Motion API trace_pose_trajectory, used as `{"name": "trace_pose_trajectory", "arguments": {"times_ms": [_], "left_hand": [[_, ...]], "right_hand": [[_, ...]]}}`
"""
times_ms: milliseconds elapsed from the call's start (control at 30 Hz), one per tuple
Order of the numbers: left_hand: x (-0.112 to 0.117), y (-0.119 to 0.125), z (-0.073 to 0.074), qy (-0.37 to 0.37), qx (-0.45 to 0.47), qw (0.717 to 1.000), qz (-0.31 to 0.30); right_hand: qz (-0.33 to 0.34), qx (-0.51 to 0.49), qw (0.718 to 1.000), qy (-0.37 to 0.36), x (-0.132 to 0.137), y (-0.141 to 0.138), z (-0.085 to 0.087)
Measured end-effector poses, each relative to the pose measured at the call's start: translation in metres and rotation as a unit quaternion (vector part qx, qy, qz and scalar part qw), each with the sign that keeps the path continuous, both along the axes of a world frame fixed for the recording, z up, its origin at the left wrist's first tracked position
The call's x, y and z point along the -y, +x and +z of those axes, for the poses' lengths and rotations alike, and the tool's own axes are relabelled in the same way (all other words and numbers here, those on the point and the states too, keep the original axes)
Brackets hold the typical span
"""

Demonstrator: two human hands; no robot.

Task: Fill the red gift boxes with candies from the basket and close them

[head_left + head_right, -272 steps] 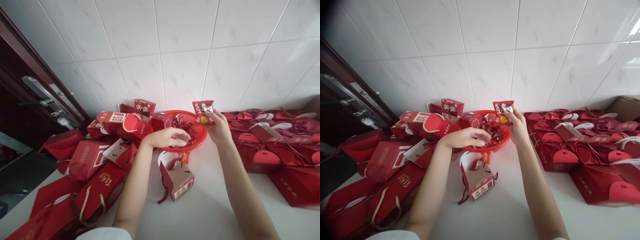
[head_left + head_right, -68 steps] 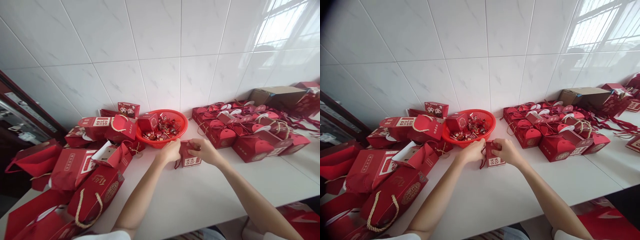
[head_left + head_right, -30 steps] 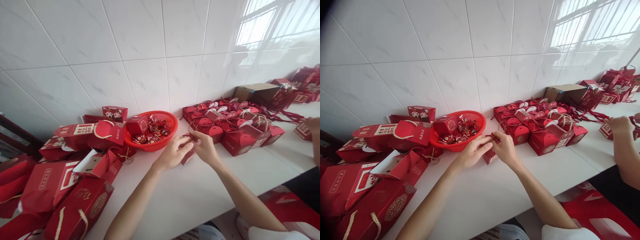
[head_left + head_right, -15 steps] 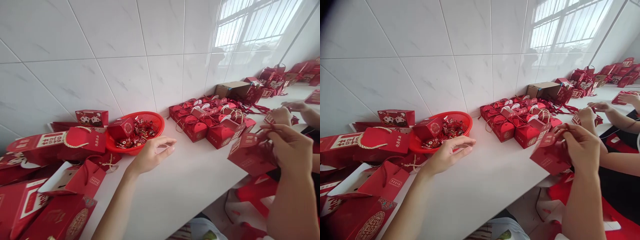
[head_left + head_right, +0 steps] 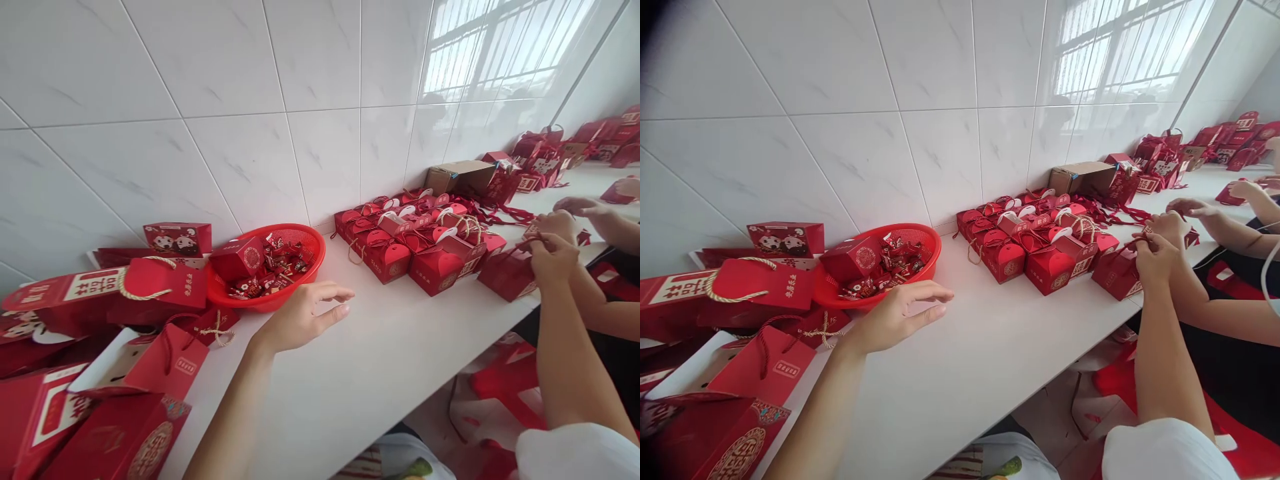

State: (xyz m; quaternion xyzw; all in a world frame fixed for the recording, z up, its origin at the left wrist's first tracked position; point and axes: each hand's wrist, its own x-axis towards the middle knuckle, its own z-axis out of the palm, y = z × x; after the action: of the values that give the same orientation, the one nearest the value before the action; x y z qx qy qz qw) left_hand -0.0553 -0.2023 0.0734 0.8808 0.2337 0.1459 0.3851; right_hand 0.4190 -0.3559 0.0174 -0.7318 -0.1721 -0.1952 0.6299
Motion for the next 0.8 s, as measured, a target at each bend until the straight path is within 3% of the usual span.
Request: {"name": "trace_pose_trajectory", "arguments": {"times_ms": [133,300,633,700,800], "left_hand": [[0.001,0.000,0.000,0.001,0.000,1.000,-0.013],[0.000,0.001,-0.001,-0.002,0.002,1.000,-0.024],[0.000,0.004,-0.005,0.004,0.000,0.999,-0.046],[0.002,0.005,-0.006,0.002,-0.004,0.999,-0.052],[0.005,0.006,-0.005,0.006,-0.004,0.998,-0.062]], "right_hand": [[-0.006,-0.063,0.998,0.020,-0.014,-0.009,0.007],[0.011,-0.062,0.998,-0.008,-0.016,-0.015,0.017],[-0.029,-0.078,0.996,0.005,-0.019,-0.013,0.024],[-0.040,-0.083,0.995,-0.026,-0.018,-0.018,0.027],[-0.030,-0.068,0.988,-0.135,-0.011,-0.023,0.033]]}}
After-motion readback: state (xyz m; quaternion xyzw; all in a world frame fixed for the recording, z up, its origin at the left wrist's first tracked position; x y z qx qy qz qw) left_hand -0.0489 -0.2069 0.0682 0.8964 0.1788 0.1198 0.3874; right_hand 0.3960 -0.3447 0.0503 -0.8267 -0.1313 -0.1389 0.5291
